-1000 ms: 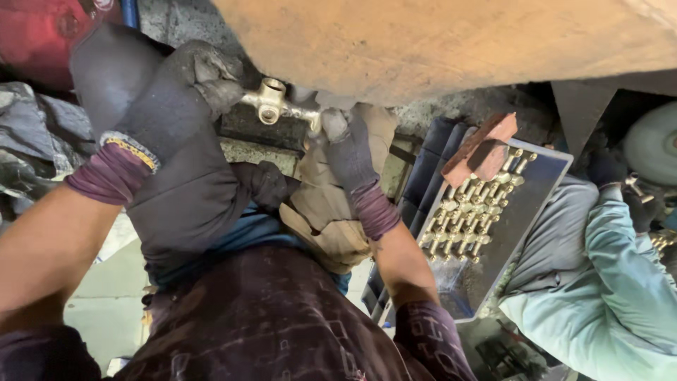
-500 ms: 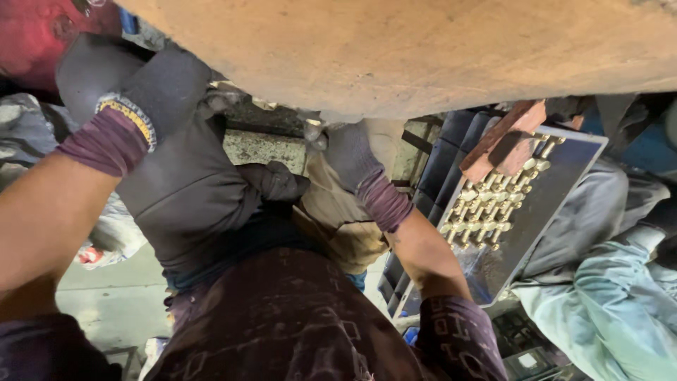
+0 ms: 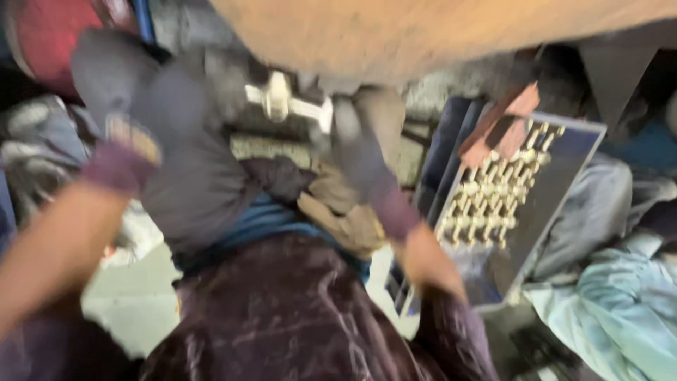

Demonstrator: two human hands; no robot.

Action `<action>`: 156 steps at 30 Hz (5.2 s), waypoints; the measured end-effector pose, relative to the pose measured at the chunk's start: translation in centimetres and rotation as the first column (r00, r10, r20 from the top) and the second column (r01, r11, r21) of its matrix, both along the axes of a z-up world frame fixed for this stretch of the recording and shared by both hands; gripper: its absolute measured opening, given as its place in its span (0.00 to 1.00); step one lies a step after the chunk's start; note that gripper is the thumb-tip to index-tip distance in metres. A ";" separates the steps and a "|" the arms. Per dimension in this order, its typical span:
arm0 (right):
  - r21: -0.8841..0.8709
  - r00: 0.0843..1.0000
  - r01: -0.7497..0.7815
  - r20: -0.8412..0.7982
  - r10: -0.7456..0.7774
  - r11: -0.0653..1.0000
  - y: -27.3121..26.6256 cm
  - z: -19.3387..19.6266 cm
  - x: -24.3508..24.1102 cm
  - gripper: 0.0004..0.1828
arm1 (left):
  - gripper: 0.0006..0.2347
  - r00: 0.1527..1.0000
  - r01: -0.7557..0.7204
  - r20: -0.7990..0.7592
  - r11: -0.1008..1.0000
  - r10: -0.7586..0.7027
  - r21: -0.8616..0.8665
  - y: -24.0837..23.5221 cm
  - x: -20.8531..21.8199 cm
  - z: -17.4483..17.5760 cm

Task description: The person holds brass valve components and applies them to a rotating grinding wheel to smooth the surface, placing finished items into a tray.

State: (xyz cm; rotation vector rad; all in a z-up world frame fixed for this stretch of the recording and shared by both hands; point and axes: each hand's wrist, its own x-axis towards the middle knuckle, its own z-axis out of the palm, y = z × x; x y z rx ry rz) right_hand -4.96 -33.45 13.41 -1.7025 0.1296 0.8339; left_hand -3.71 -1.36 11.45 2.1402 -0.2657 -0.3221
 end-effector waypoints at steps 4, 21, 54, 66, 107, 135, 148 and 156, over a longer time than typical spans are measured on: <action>-0.138 0.811 0.005 0.580 0.077 0.990 -1.5 2.6 -2.8 0.18 | 0.14 0.992 -0.080 0.051 0.899 0.112 -0.431 -1.5 -4.0 3.4; -0.194 0.850 0.132 0.527 -0.011 0.972 -2.4 -5.6 0.5 0.19 | 0.11 0.892 -0.362 -0.393 0.873 0.223 -0.327 -4.0 0.7 3.6; 0.258 0.528 0.560 -0.844 -0.099 0.787 -3.7 -2.2 -0.4 0.26 | 0.23 0.939 -0.215 -0.300 0.968 0.168 -0.130 -4.0 -4.5 7.8; -0.174 0.733 -0.126 0.647 0.210 0.977 -5.2 8.1 -8.3 0.21 | 0.14 0.982 -0.040 0.163 0.949 0.095 -0.314 -6.3 -9.3 12.2; -0.653 0.646 -0.275 0.418 0.638 0.706 -3.7 -7.0 1.5 0.17 | 0.12 0.999 0.052 -0.003 0.992 -0.052 0.113 -1.4 2.7 -4.0; -0.193 0.715 0.017 0.689 0.123 0.981 -2.7 1.9 -2.3 0.19 | 0.18 0.986 -0.063 0.109 0.894 0.123 -0.444 -2.3 -4.0 4.4; -0.038 0.852 0.107 0.518 -0.072 0.994 -1.8 -3.7 1.2 0.17 | 0.17 0.954 -0.261 -0.210 0.937 0.214 -0.230 -3.1 0.0 4.6; -0.712 0.616 -0.196 0.446 0.649 0.675 -5.1 -9.7 1.9 0.19 | 0.15 0.978 0.045 0.194 0.980 -0.084 0.194 -2.3 1.0 1.9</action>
